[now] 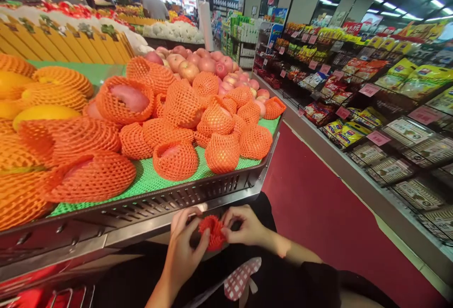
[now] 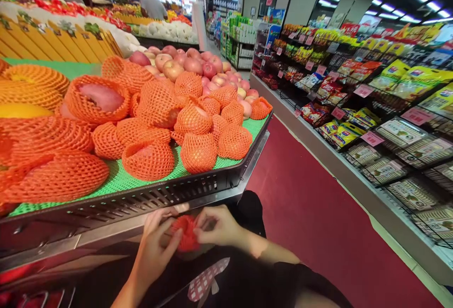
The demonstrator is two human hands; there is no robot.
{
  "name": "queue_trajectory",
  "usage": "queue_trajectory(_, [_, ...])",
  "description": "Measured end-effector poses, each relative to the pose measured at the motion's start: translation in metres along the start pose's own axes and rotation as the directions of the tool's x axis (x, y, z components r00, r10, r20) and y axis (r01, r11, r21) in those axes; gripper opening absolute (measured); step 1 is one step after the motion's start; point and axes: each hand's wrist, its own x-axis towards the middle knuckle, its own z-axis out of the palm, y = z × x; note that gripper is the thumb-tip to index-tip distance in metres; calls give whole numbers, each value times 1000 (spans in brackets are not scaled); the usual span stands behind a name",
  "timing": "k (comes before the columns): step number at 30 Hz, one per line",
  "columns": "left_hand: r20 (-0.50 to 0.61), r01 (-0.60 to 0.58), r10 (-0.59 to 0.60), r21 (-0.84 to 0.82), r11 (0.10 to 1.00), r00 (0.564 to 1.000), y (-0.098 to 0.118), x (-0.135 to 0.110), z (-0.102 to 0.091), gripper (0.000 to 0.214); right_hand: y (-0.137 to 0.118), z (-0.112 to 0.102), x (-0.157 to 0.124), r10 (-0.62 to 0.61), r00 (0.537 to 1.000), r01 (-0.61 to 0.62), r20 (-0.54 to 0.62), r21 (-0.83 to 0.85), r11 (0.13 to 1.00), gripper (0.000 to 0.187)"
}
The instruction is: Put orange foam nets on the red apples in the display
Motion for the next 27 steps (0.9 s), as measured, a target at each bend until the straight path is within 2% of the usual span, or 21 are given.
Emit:
queue_trajectory(3, [-5,40,-40,-14,999,999,4,2,0,10,2,-9,-3,-52,997,50,-57,-45,998,19])
queue_trajectory(5, [-58,82,-82,-1,997,995,3,0,0,12,2,-17,-2,-71,997,69,-19,-113,991,13])
queue_trajectory(7, [-109,109,-106,21,994,988,1,-2,-1,14,-1,-27,0,-121,979,156,162,-228,961,5])
queue_trajectory(9, [-144,110,-104,31,993,984,0,-4,-1,15,-6,-34,3,-145,919,275,367,-332,902,19])
queue_trajectory(11, [-162,90,-88,4,996,983,3,-4,-2,14,-11,-35,5,-111,877,330,468,-418,846,28])
queue_trajectory(12, [-172,70,-72,-14,997,983,7,-3,-1,12,-12,-34,6,-79,879,320,470,-458,829,30])
queue_trajectory(14, [-178,2,-8,-35,999,984,16,-2,1,7,-14,-29,7,-9,915,237,403,-520,821,28])
queue_trajectory(15, [-177,-43,36,-35,998,984,21,-2,2,6,-14,-26,7,41,932,158,361,-505,849,26])
queue_trajectory(17, [-164,-138,131,-36,990,978,30,-3,7,8,-14,-21,6,185,923,-68,336,-331,941,24])
queue_trajectory(19, [-150,-227,220,-32,973,964,36,-6,10,11,-14,-18,5,310,871,-314,382,-54,948,29])
queue_trajectory(22, [-167,-357,368,92,930,915,39,-13,13,11,-14,-13,4,419,812,-541,405,255,801,31])
queue_trajectory(23, [-182,-396,420,152,906,889,39,-14,12,10,-12,-11,4,449,785,-595,427,316,739,33])
queue_trajectory(25, [-212,-455,502,235,859,838,39,-15,10,8,-8,-6,2,471,689,-703,551,350,618,41])
queue_trajectory(27, [-241,-486,542,256,836,805,41,-15,7,8,0,-1,0,460,590,-768,664,285,574,51])
